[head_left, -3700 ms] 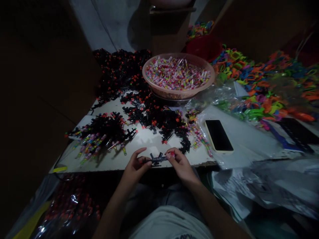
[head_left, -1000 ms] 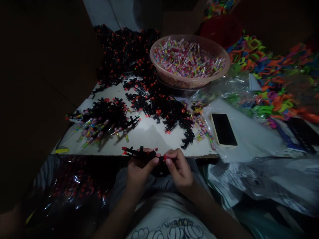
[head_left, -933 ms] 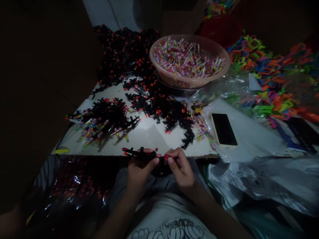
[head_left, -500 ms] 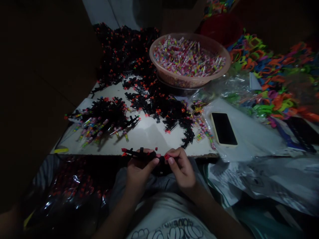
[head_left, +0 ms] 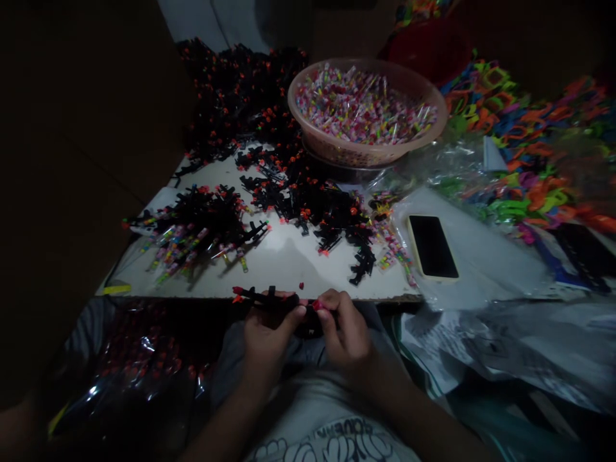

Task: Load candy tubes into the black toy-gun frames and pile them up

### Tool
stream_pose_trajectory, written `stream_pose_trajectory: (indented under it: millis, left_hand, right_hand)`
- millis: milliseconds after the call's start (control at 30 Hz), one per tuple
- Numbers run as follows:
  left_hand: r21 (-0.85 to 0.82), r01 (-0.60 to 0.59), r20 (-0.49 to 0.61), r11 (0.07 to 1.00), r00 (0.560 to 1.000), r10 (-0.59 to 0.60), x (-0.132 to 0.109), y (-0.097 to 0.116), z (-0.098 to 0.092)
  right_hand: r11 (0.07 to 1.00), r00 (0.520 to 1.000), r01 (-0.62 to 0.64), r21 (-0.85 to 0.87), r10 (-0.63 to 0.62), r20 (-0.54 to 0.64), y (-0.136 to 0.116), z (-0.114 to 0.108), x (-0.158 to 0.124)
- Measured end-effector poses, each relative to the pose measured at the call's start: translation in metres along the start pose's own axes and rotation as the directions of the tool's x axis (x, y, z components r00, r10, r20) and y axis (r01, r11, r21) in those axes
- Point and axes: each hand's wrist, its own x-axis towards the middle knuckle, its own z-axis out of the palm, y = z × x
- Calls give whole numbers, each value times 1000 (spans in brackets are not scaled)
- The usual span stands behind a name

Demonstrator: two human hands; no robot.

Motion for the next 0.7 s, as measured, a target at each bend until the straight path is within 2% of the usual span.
stream_pose_trajectory:
  millis: [133, 200, 267, 367, 433, 533, 600, 700]
  left_hand:
    - [15, 40, -63, 999, 997, -39, -2, -6, 1]
    - [15, 47, -78, 999, 996, -46, -3, -9, 0]
    - [13, 52, -80, 999, 995, -51, -4, -10, 0]
    - [18, 52, -58, 998, 997, -51, -6, -8, 2]
    - [29, 38, -38, 999, 999, -37, -8, -5, 5]
    - [37, 5, -3, 999, 1000, -5, -11, -1, 10]
    - [36, -5, 7, 999, 1000, 4, -11, -1, 12]
    - [34, -2, -16, 999, 1000, 2, -11, -4, 13]
  right_hand:
    - [978, 991, 131, -164, -135, -9, -1, 2, -1]
    - [969, 989, 148, -197, -150, 1, -1, 2, -2]
    - [986, 996, 88, -138, -87, 16, 0, 1, -3]
    - [995, 997, -70, 75, 66, 50, 3, -3, -5]
    - [965, 988, -144, 220, 129, 84, 5, -7, -5]
    - [910, 978, -199, 364, 159, 136, 8, -14, -3]
    - [898, 974, -214, 385, 164, 159, 9, -19, -2]
    - [949, 976, -185, 255, 147, 162, 8, -22, -4]
